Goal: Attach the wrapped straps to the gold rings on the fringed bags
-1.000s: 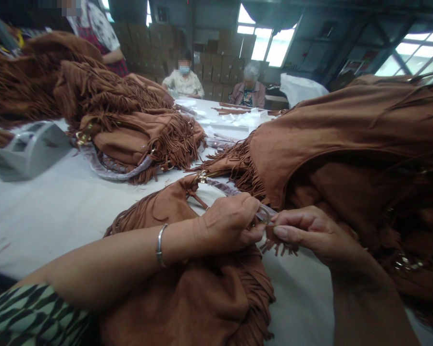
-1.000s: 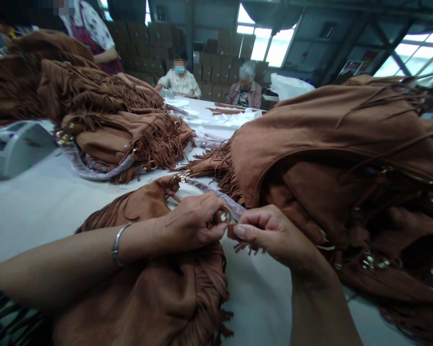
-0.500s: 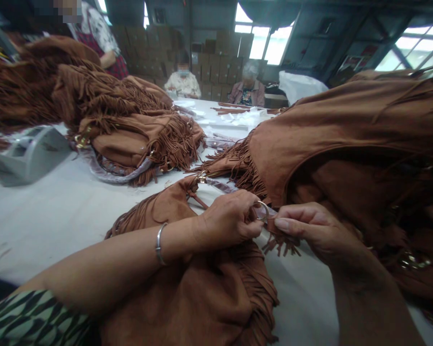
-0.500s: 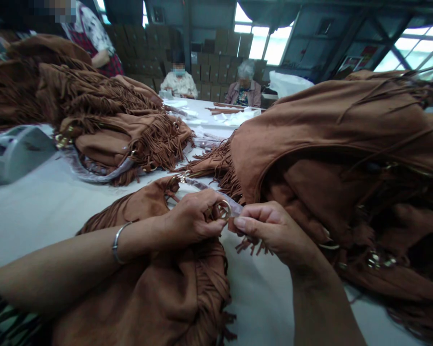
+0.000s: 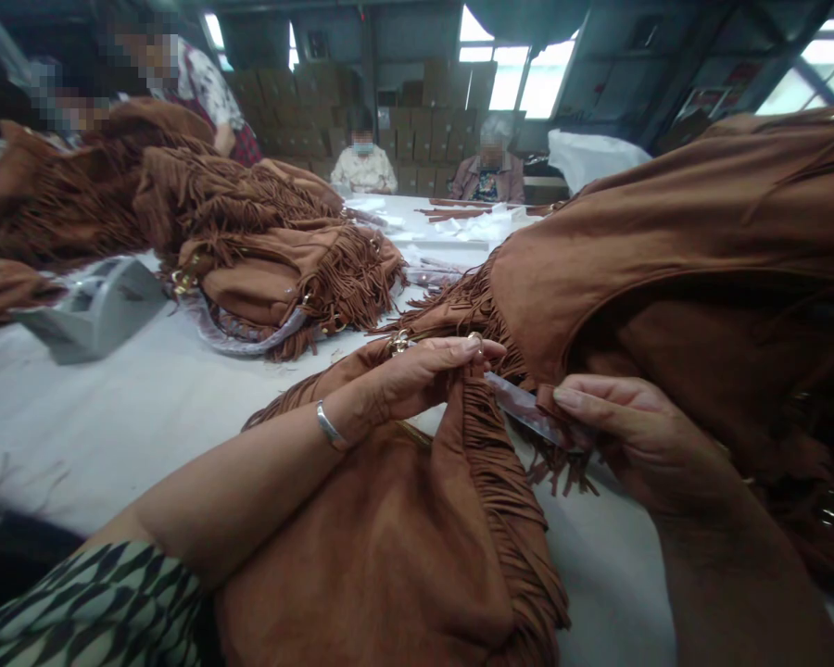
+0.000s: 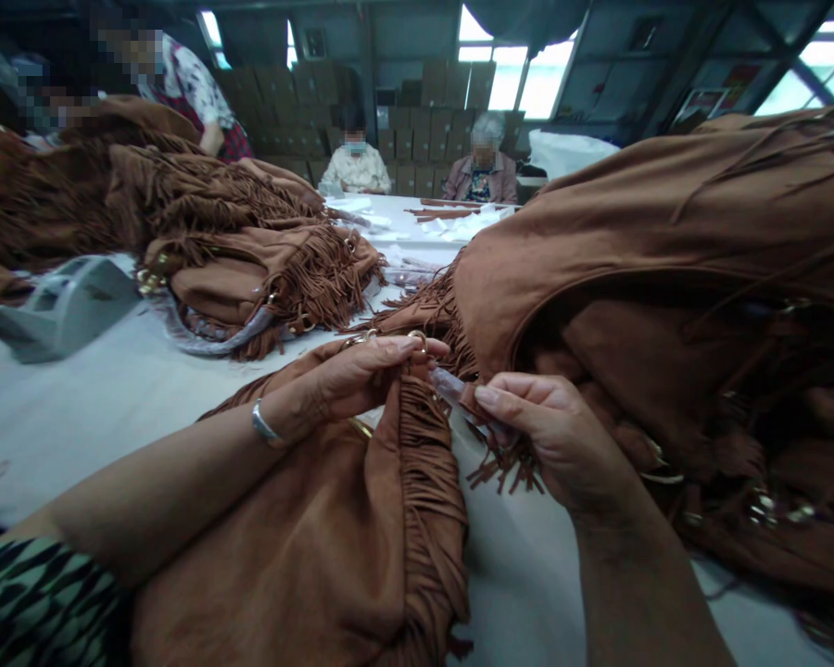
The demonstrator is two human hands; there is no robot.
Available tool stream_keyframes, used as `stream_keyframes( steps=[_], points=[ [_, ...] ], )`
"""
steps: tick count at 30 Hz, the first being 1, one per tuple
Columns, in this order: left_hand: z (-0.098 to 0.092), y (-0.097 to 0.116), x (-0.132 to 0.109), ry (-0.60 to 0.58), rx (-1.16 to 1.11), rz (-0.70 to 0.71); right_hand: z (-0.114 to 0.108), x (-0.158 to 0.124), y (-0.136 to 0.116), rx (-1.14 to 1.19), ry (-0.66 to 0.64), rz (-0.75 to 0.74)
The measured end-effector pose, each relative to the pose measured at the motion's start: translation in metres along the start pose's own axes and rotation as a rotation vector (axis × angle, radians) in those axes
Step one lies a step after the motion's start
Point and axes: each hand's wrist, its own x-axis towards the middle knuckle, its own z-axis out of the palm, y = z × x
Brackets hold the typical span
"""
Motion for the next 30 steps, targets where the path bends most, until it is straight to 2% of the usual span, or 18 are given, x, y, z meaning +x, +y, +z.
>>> stream_keyframes(
  steps=[8, 13, 18, 24, 30],
  points=[
    [0.001, 0.001, 0.001, -0.126, -0.004, -0.015, -0.001, 0.000, 0.006, 0.053, -0.026, -0.039],
    [0.007, -0.006, 0.001, -0.171, -0.030, 0.070, 0.003, -0.002, 0.004, -0.038, 0.006, -0.172],
    [0.018, -0.011, -0.002, -0.130, -0.059, 0.142, 0.006, 0.000, 0.006, -0.098, 0.062, -0.227],
    [0.036, -0.024, -0.004, -0.023, -0.097, 0.086, 0.004, 0.004, 0.012, -0.040, 0.089, -0.198],
    [0.040, -0.031, -0.002, 0.094, -0.057, 0.126, 0.003, 0.008, 0.011, 0.030, 0.115, -0.236]
  ],
)
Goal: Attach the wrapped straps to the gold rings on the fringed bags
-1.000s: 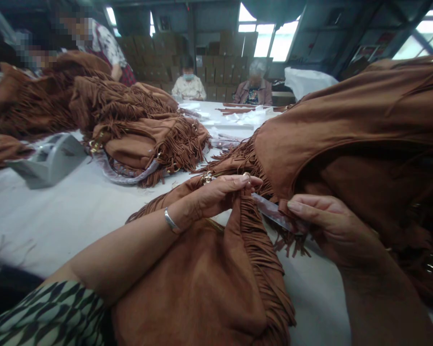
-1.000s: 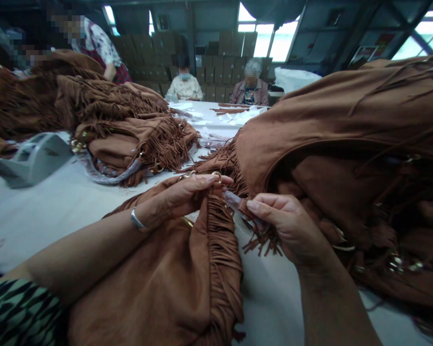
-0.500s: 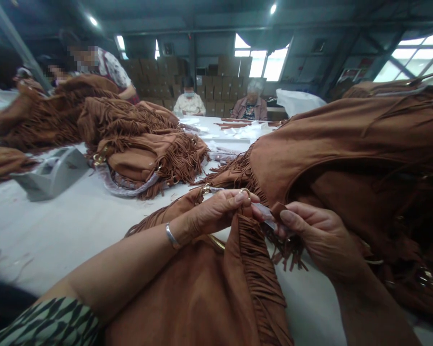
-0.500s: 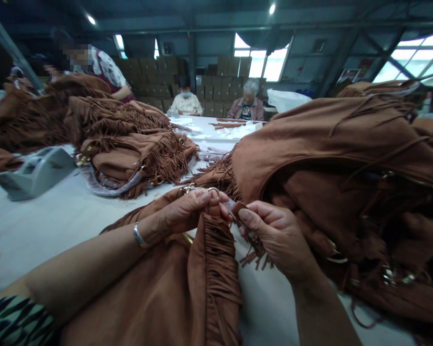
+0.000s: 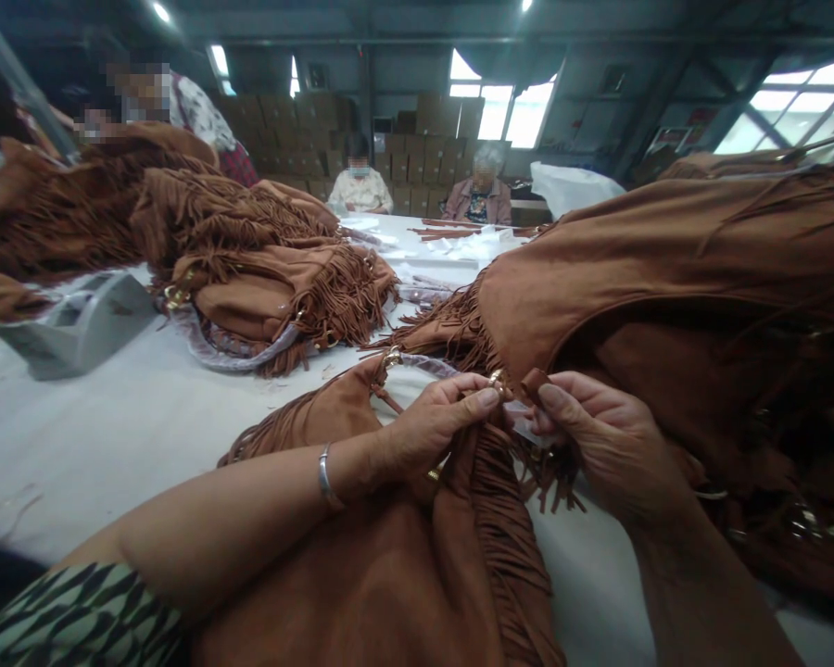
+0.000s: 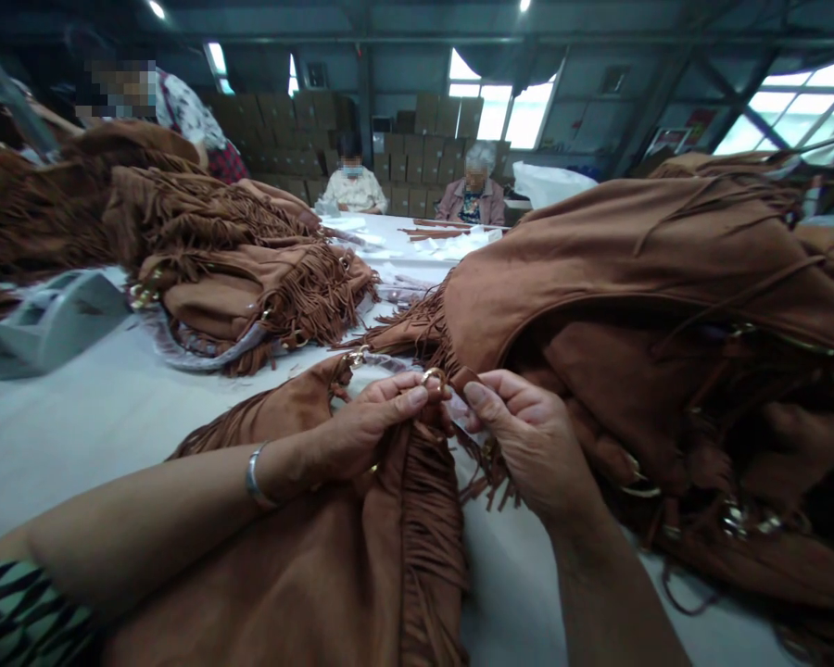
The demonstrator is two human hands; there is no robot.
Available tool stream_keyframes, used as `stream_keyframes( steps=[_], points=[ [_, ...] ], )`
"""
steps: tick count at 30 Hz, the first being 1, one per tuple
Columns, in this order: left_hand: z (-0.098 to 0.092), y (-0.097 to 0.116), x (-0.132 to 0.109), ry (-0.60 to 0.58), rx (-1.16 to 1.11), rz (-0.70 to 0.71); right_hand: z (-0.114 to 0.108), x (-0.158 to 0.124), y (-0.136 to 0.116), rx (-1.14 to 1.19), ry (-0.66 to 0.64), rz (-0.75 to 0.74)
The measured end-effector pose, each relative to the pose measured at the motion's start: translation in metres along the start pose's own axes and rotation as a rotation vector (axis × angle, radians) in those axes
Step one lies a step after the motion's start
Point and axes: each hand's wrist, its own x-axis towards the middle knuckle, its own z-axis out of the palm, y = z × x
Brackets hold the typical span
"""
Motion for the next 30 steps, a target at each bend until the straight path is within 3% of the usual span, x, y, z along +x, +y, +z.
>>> stream_keyframes(
  steps=[4, 9, 16, 23, 30],
  points=[
    [-0.001, 0.003, 0.001, -0.053, -0.035, -0.048, -0.002, 0.000, -0.001, 0.020, 0.051, -0.038],
    [-0.003, -0.002, 0.003, -0.149, -0.127, -0.159, -0.002, 0.000, -0.002, 0.055, 0.003, -0.027],
    [0.000, -0.004, 0.004, -0.146, -0.187, -0.272, -0.005, 0.000, -0.001, 0.078, -0.029, -0.003],
    [0.008, -0.007, 0.000, -0.309, -0.328, -0.392, -0.009, 0.001, 0.000, 0.084, -0.051, 0.085],
    [0.012, -0.007, -0.002, -0.361, -0.246, -0.496, -0.015, 0.003, 0.003, 0.014, -0.144, 0.109]
  ],
)
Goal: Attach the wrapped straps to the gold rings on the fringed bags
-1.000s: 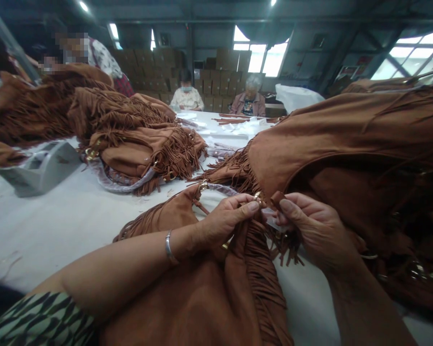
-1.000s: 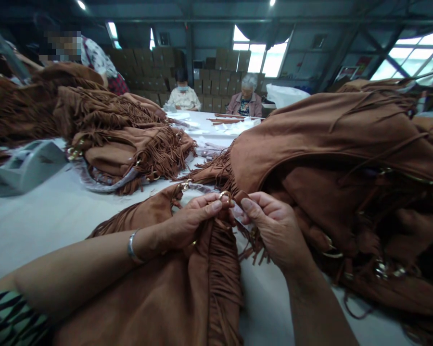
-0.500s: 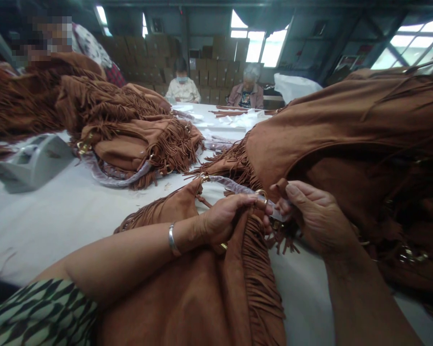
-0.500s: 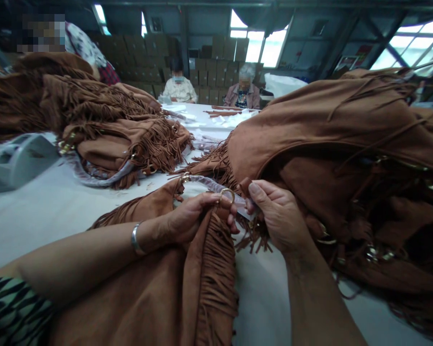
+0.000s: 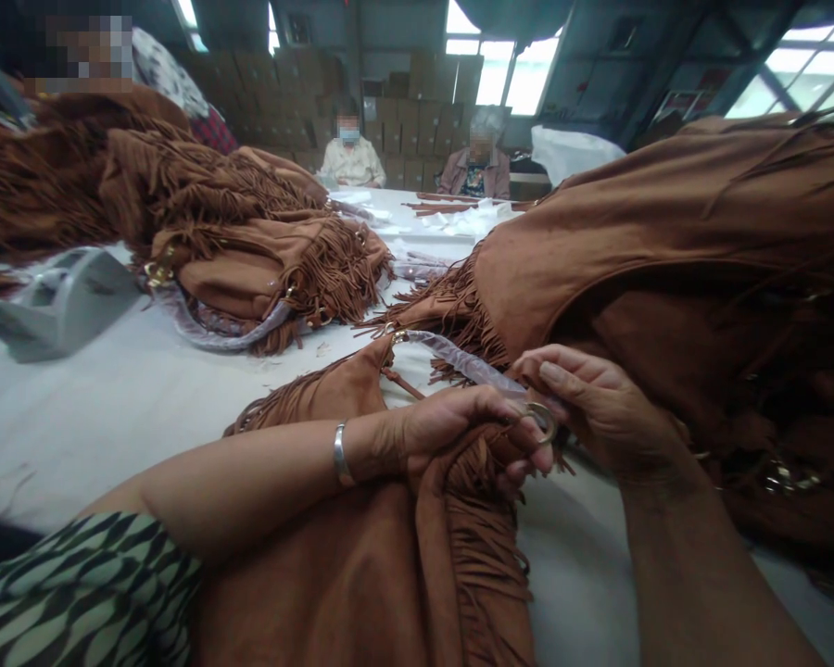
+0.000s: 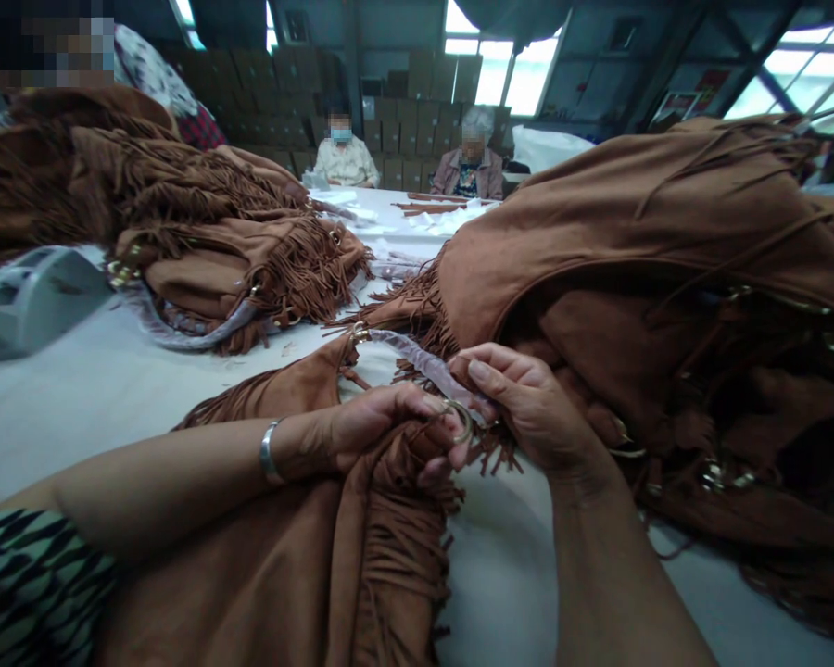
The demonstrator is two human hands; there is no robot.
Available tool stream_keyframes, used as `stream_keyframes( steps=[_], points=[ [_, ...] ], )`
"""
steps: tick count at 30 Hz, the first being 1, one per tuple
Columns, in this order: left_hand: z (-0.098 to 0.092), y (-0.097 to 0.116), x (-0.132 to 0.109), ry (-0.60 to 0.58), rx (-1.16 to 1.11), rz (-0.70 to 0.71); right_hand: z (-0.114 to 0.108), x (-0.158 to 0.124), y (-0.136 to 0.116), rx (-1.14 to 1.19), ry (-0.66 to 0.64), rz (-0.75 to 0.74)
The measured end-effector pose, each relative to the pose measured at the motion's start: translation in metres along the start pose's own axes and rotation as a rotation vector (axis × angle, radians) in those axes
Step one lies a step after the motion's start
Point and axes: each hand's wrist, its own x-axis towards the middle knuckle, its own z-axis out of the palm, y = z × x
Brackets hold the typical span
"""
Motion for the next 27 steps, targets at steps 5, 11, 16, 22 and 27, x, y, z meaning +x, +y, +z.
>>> stream_keyframes(
  steps=[5, 11, 16, 22, 27],
  points=[
    [0.002, 0.004, -0.002, -0.046, 0.098, -0.047, 0.003, -0.002, -0.004, 0.002, -0.047, -0.004],
    [-0.002, 0.004, -0.004, -0.018, 0.148, -0.071, 0.004, -0.003, 0.001, -0.018, -0.072, 0.046],
    [-0.004, 0.002, -0.001, -0.066, 0.124, -0.066, 0.007, -0.003, 0.001, 0.030, -0.059, 0.011],
    [-0.004, 0.002, -0.002, -0.042, 0.182, -0.067, 0.010, -0.001, 0.005, 0.055, -0.104, 0.095],
    [-0.002, 0.000, -0.004, -0.049, 0.213, -0.123, 0.014, -0.001, 0.009, 0.097, -0.152, 0.079]
  ],
)
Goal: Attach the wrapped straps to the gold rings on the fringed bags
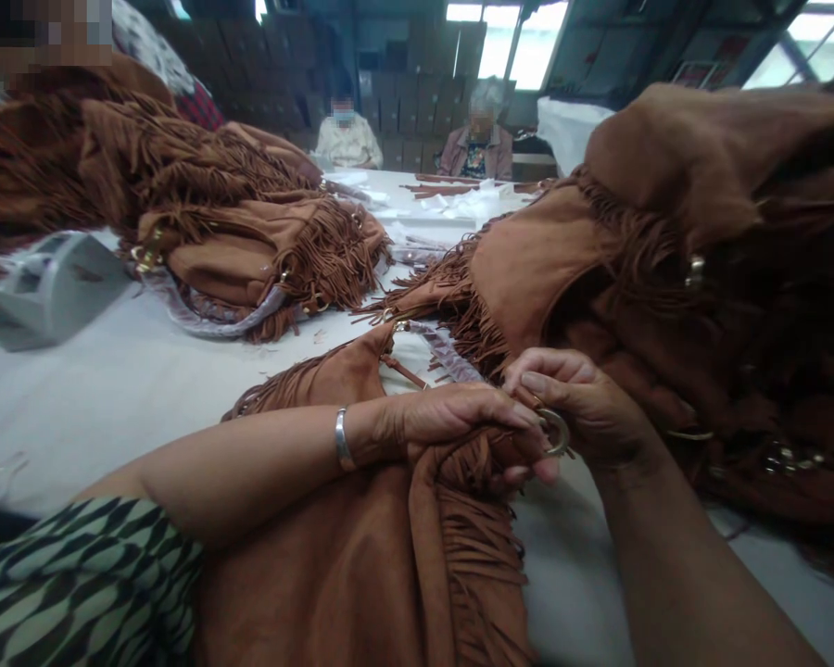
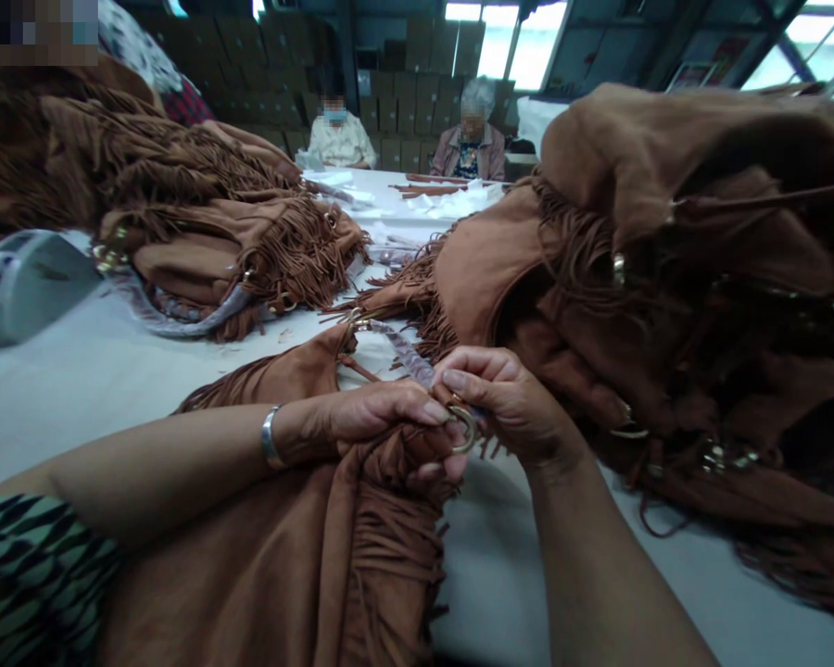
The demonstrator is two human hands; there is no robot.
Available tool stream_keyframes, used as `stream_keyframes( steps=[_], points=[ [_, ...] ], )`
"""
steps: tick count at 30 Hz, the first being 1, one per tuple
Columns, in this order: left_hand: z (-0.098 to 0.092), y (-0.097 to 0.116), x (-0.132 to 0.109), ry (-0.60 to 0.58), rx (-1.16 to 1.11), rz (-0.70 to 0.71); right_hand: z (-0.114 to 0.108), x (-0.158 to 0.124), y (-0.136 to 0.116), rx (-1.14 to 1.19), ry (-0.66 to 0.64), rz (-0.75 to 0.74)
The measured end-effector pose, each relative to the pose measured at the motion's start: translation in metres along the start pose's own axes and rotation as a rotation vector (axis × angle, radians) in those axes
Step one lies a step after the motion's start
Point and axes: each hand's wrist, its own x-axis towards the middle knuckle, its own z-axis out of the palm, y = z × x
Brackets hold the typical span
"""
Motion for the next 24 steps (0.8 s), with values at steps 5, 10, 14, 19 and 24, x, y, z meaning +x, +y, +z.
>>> stream_keyframes(
  steps=[5, 10, 14, 19, 24],
  points=[
    [0.0020, -0.0025, 0.0011, -0.006, 0.030, 0.039, 0.0009, 0.0041, 0.0067, 0.121, -0.024, -0.007],
    [0.0046, -0.0016, 0.0006, 0.015, 0.054, 0.059, -0.0022, 0.0042, 0.0082, 0.124, -0.069, -0.046],
    [0.0080, -0.0009, -0.0011, 0.038, 0.090, 0.029, -0.0024, -0.0002, 0.0035, 0.007, -0.045, -0.046],
    [0.0087, -0.0030, -0.0002, 0.004, 0.143, 0.013, -0.0033, 0.0011, 0.0053, 0.026, -0.079, -0.027],
    [0.0079, -0.0052, 0.0026, -0.016, 0.141, 0.062, -0.0087, 0.0042, 0.0085, -0.007, -0.173, 0.018]
  ],
)
